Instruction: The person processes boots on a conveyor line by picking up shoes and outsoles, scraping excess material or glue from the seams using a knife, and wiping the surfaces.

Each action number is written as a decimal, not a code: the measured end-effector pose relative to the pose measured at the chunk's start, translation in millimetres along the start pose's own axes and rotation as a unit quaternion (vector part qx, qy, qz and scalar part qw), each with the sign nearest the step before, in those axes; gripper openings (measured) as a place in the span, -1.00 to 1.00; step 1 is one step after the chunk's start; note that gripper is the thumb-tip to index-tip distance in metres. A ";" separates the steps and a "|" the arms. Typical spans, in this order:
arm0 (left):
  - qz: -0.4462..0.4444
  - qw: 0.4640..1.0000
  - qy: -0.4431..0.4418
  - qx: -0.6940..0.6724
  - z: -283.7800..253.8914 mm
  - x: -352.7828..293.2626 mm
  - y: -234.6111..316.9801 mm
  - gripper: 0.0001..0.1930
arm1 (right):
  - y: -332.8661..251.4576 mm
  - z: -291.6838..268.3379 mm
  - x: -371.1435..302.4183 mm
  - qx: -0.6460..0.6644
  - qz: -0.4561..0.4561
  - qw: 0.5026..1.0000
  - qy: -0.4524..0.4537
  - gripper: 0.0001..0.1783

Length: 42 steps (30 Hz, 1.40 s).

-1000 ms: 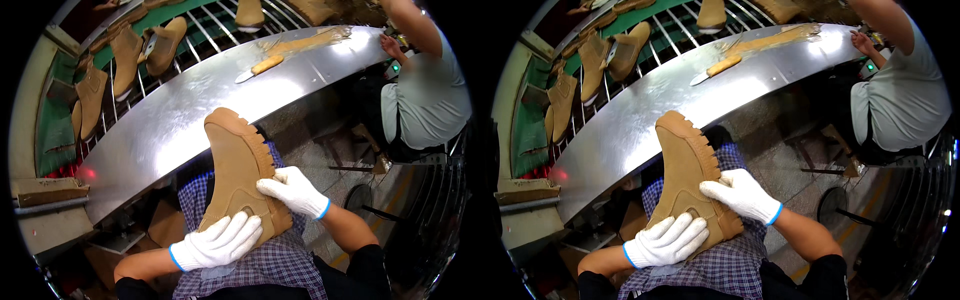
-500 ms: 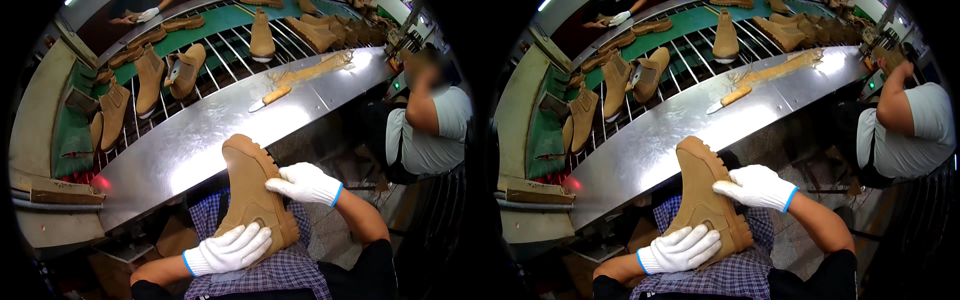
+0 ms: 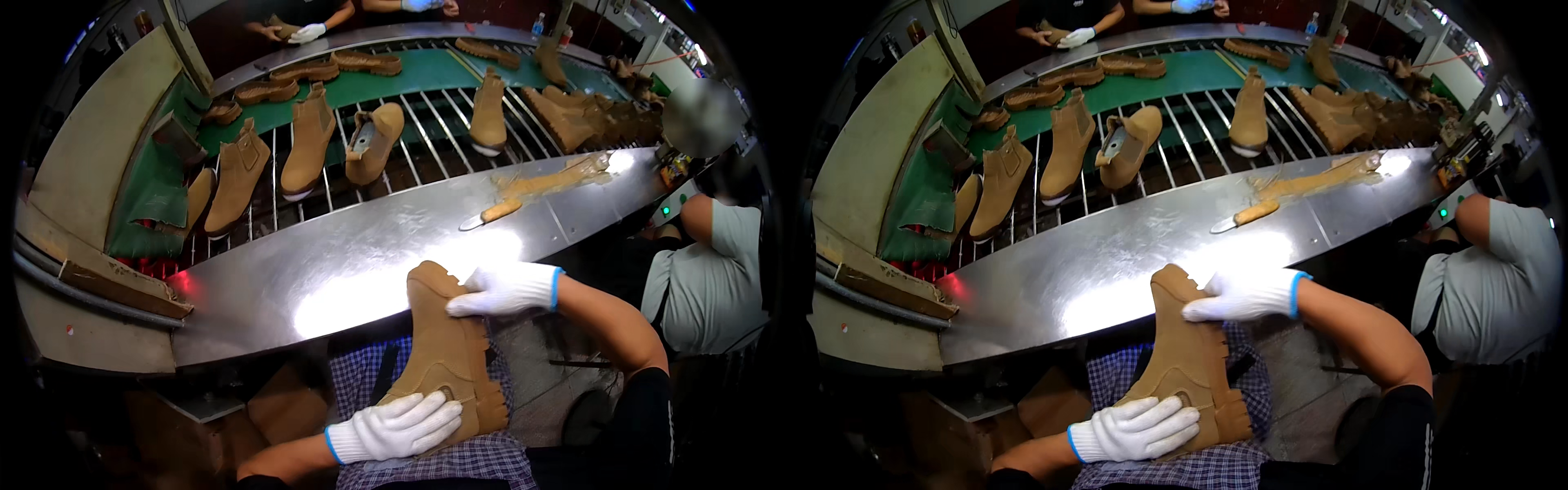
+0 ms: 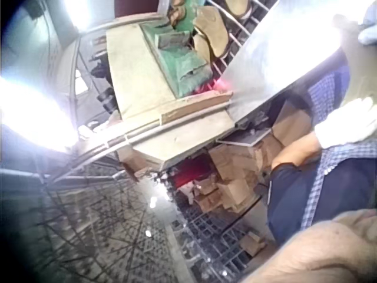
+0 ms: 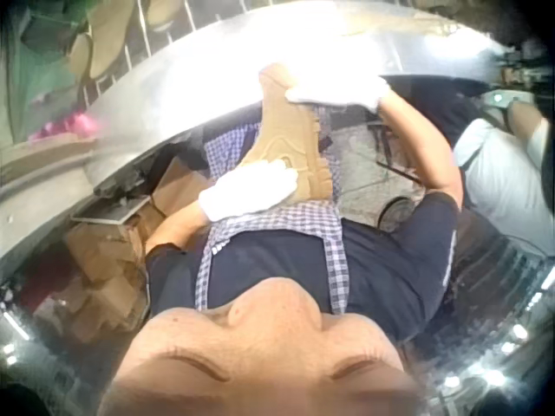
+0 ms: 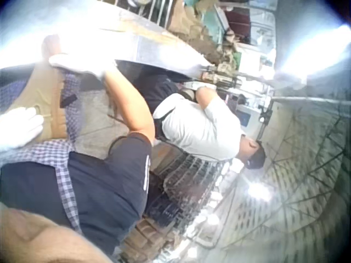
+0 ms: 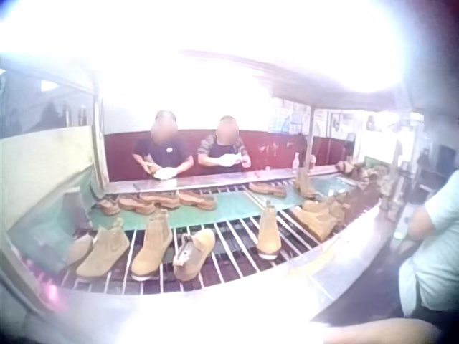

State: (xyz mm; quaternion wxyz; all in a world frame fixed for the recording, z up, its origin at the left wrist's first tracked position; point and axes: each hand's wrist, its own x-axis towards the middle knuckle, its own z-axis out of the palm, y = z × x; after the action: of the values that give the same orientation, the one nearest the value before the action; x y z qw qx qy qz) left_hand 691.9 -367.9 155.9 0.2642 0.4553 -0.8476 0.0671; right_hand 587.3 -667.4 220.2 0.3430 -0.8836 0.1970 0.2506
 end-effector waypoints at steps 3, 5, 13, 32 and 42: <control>-0.059 0.997 0.013 -0.051 -20.9 10.1 -3.8 -0.73 | -29.1 -1.9 19.3 -0.008 0.059 0.997 0.055 -0.05; -0.106 0.990 0.037 -0.083 -42.5 13.6 -21.1 -0.68 | -12.6 -5.3 42.3 0.019 0.038 0.988 0.146 -0.09; -0.476 0.727 0.426 -0.252 -87.1 -66.7 -113.4 -0.39 | 148.8 -34.6 61.4 -0.235 -0.060 0.891 0.383 -0.48; -0.516 0.784 0.298 0.172 -43.3 -133.3 -87.4 -0.52 | -120.1 44.1 64.1 -0.124 -0.230 0.943 0.208 -0.46; -0.487 0.862 0.084 0.108 -71.2 -95.1 -157.1 -0.04 | -142.8 7.2 82.9 -0.203 -0.112 0.955 0.182 -0.54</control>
State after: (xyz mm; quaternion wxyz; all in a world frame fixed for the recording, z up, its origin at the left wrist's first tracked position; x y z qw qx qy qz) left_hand 888.6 -363.2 148.2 0.2823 0.8287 -0.4797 0.0587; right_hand 725.4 -578.8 240.1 0.1404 -0.9817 0.1009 0.0798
